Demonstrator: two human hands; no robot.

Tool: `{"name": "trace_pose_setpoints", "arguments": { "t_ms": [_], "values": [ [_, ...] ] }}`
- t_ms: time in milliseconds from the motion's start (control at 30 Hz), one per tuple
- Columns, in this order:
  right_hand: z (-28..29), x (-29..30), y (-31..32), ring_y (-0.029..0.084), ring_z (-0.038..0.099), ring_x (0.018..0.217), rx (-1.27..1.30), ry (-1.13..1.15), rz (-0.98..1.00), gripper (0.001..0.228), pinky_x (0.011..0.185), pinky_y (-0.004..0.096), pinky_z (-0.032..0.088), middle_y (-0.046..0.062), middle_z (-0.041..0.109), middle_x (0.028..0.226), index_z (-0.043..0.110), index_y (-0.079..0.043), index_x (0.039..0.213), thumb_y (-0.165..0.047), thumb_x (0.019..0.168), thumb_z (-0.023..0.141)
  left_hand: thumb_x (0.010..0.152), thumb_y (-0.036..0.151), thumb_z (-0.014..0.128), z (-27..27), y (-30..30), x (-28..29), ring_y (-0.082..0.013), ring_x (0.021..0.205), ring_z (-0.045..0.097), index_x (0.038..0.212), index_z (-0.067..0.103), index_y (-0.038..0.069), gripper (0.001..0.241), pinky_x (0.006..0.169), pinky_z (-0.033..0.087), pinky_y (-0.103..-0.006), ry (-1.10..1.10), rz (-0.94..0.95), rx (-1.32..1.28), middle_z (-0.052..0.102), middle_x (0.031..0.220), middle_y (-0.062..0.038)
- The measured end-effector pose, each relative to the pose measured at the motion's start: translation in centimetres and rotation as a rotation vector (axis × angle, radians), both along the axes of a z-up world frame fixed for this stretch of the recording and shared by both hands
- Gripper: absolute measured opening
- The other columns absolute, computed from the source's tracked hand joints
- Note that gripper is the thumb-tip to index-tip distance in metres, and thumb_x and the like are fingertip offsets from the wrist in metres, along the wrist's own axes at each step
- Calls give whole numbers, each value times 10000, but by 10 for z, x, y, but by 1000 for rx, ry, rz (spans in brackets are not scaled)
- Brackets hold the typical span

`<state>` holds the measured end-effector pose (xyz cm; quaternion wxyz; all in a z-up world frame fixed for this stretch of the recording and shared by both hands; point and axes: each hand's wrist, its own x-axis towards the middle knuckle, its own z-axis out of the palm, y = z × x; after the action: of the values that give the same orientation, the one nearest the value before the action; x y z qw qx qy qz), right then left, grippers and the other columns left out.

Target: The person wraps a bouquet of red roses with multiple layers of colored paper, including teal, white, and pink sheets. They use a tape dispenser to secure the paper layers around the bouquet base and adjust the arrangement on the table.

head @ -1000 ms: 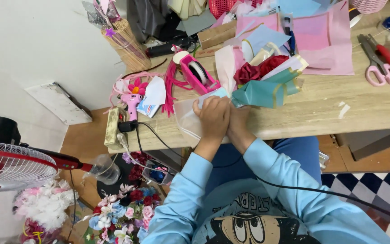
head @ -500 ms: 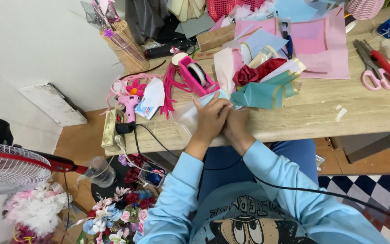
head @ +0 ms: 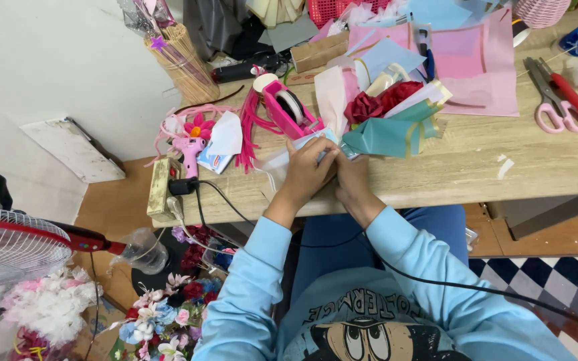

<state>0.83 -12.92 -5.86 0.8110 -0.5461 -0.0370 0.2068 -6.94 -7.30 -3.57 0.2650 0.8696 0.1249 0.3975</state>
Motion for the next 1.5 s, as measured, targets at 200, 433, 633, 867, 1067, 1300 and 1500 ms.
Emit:
{"name": "trace_pose_setpoints", "arguments": {
  "t_ms": [200, 433, 633, 867, 1067, 1300, 1500],
  "values": [
    [-18, 21, -10, 305, 720, 699, 177, 67, 198, 333, 562, 447, 587, 184, 703, 891, 625, 20, 1100, -132, 880, 824, 960, 213, 708, 9, -5, -1, -220, 967, 728, 940, 679, 236, 41, 1146, 109, -661, 39, 7, -18, 704, 855, 30],
    [-26, 37, -31, 260, 612, 868, 293, 168, 649, 329, 734, 370, 451, 37, 613, 966, 602, -117, 1104, -392, 943, 521, 952, 259, 708, -7, -8, 8, -226, 1119, 699, 914, 668, 258, 55, 1148, 24, -727, 36, 105, 118, 714, 871, 39],
    [40, 15, -58, 249, 554, 960, 350, 226, 684, 491, 818, 387, 429, 44, 547, 1015, 559, -86, 1132, -530, 947, 462, 917, 244, 742, -11, -10, 10, -266, 1151, 690, 881, 674, 235, 77, 1112, 83, -789, 48, 154, 243, 726, 867, -4],
    [-42, 46, -31, 273, 618, 1024, 366, 117, 684, 370, 885, 409, 502, 76, 603, 1059, 620, -86, 1117, -423, 993, 532, 835, 237, 789, -26, -8, 16, -243, 1206, 666, 855, 743, 253, 53, 1127, 23, -804, 80, 172, 299, 737, 868, 11],
    [-36, 39, -35, 286, 686, 1043, 358, 87, 593, 188, 869, 428, 575, 102, 677, 1127, 588, -98, 1149, -203, 1004, 647, 777, 215, 746, -18, -16, 12, -266, 1228, 653, 802, 772, 207, 37, 1135, 13, -802, 108, 170, 273, 747, 903, 4],
    [-76, 54, -20, 279, 674, 1093, 383, 88, 593, 160, 881, 437, 581, 50, 656, 1156, 522, -151, 1153, -171, 1022, 612, 773, 182, 714, -18, -13, 13, -281, 1268, 622, 847, 751, 171, 83, 1129, -53, -805, 115, 150, 169, 767, 962, -22],
    [-57, 46, -31, 222, 686, 1003, 408, 181, 622, 152, 862, 370, 572, -19, 637, 965, 627, -174, 999, -314, 1002, 566, 774, 172, 685, -3, -19, 6, -288, 1302, 597, 895, 772, 162, 150, 1126, -80, -810, 185, 122, 142, 775, 992, -34]
  ]
}}
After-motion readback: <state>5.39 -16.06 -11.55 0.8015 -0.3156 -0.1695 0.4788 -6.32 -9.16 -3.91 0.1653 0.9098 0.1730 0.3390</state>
